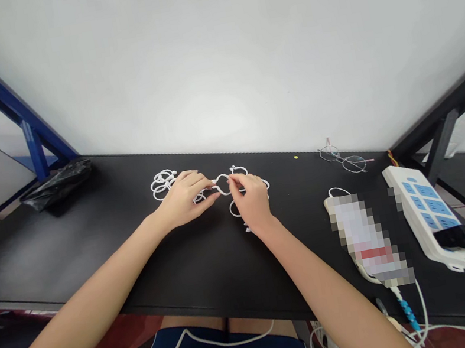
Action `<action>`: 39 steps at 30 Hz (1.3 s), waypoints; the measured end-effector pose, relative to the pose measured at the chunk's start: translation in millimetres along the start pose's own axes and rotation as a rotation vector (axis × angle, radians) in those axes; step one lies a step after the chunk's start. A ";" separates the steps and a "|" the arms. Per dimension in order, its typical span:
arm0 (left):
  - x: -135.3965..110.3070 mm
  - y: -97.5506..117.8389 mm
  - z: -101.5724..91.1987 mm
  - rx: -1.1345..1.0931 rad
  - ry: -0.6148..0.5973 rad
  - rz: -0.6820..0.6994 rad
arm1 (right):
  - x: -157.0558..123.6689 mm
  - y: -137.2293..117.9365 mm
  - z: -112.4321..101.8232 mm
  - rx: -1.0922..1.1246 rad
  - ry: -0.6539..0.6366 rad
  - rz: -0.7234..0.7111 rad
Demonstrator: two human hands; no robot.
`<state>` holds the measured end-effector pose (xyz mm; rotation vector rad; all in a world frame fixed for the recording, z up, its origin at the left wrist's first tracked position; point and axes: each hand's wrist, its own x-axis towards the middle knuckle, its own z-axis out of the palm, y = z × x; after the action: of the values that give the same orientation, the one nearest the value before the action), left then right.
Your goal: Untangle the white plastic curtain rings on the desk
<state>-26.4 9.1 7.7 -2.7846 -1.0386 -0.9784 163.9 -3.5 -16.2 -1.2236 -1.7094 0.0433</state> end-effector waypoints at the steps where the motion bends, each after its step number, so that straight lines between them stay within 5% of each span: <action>1: 0.1 0.4 -0.4 -0.001 0.000 0.004 | 0.2 -0.1 -0.2 0.008 -0.006 0.002; 19: 2.6 3.5 -6.9 0.024 0.004 0.035 | 0.1 -7.9 -2.1 0.157 -0.123 -0.061; 30: 2.0 2.9 -7.3 -0.034 0.022 0.025 | 3.3 -23.1 -11.4 0.323 -0.375 -0.067; 39: 0.2 2.4 -6.5 -0.067 0.028 0.037 | 4.4 -21.1 -11.9 0.371 -0.393 -0.038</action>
<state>-28.5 5.9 13.6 -2.8230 -0.9648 -1.0638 157.8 -16.2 3.9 -0.9442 -1.9487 0.5861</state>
